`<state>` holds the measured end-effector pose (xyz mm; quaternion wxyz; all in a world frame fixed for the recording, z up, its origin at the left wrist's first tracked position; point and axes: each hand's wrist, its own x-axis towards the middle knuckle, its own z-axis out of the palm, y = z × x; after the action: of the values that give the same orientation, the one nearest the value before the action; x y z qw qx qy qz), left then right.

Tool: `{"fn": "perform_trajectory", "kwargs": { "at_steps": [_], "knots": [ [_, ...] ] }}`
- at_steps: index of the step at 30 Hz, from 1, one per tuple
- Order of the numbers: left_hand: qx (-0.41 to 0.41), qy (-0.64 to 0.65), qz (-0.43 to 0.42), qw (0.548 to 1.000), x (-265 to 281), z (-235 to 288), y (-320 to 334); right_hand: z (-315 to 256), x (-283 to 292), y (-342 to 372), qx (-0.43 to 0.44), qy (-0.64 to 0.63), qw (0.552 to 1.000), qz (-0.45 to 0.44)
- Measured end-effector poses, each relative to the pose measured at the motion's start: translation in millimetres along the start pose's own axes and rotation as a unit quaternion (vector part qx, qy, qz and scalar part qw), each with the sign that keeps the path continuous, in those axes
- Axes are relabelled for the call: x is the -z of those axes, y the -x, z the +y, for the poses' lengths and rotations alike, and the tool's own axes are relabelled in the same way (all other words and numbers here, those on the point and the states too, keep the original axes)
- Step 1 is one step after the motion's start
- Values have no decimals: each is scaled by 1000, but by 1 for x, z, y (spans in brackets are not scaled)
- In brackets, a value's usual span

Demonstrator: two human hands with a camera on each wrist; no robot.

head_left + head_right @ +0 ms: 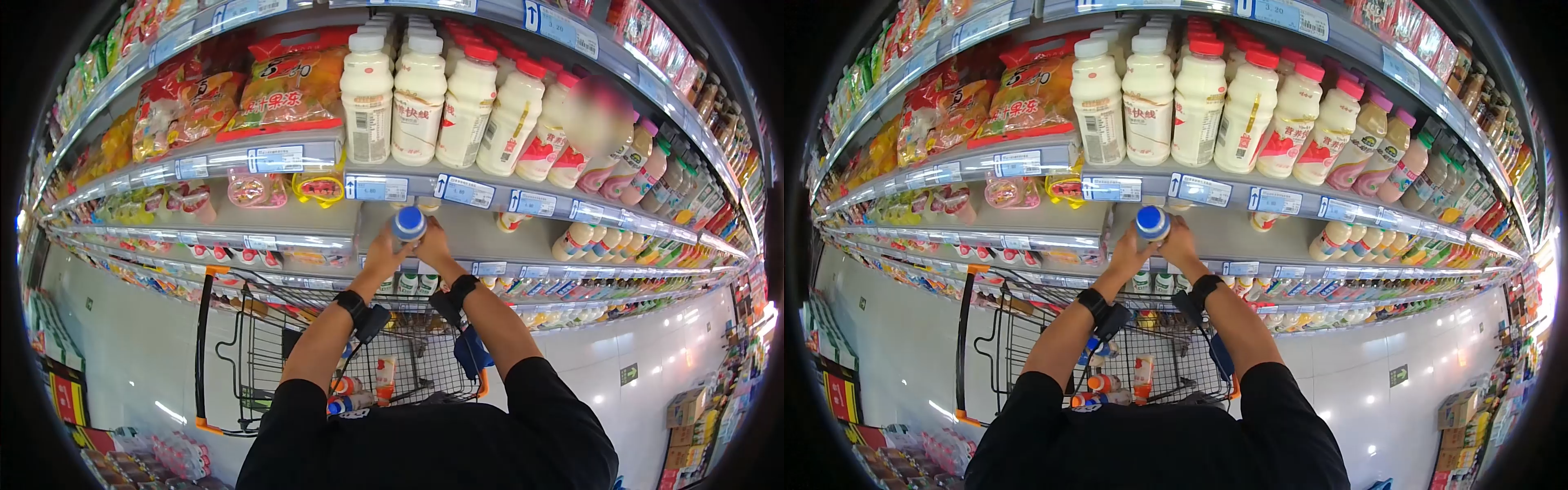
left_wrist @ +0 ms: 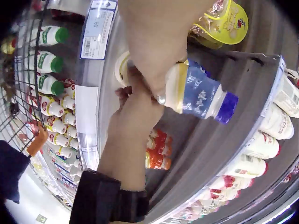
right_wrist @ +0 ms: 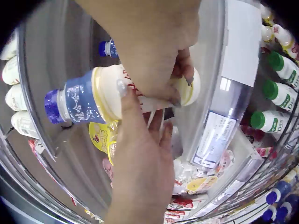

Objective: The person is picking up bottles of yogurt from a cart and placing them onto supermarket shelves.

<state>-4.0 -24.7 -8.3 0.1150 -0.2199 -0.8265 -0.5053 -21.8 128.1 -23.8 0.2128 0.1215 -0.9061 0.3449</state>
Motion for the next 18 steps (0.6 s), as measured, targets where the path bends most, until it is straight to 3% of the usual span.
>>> {"fn": "perform_trajectory", "kwargs": {
  "at_steps": [4,5,8,9,12,15,18],
  "knots": [
    [26,20,51,998,-24,-33,-21,2,6,-22,-12,-33,999,-20],
    [13,11,75,997,-33,-46,-28,1,9,-26,-158,-106,976,-110],
    [70,130,29,989,-25,-42,-35,-14,22,-29,-206,-127,958,-152],
    [71,166,14,983,-24,-47,-37,-16,22,-30,-207,-128,959,-145],
    [80,100,41,991,-35,-81,-41,-16,16,-30,-209,-132,960,-131],
    [77,153,36,985,-36,-94,-45,-12,6,-35,-207,-129,961,-131],
    [44,52,28,997,-31,-99,-51,-8,1,-38,-218,-127,958,-140]
  ]
}}
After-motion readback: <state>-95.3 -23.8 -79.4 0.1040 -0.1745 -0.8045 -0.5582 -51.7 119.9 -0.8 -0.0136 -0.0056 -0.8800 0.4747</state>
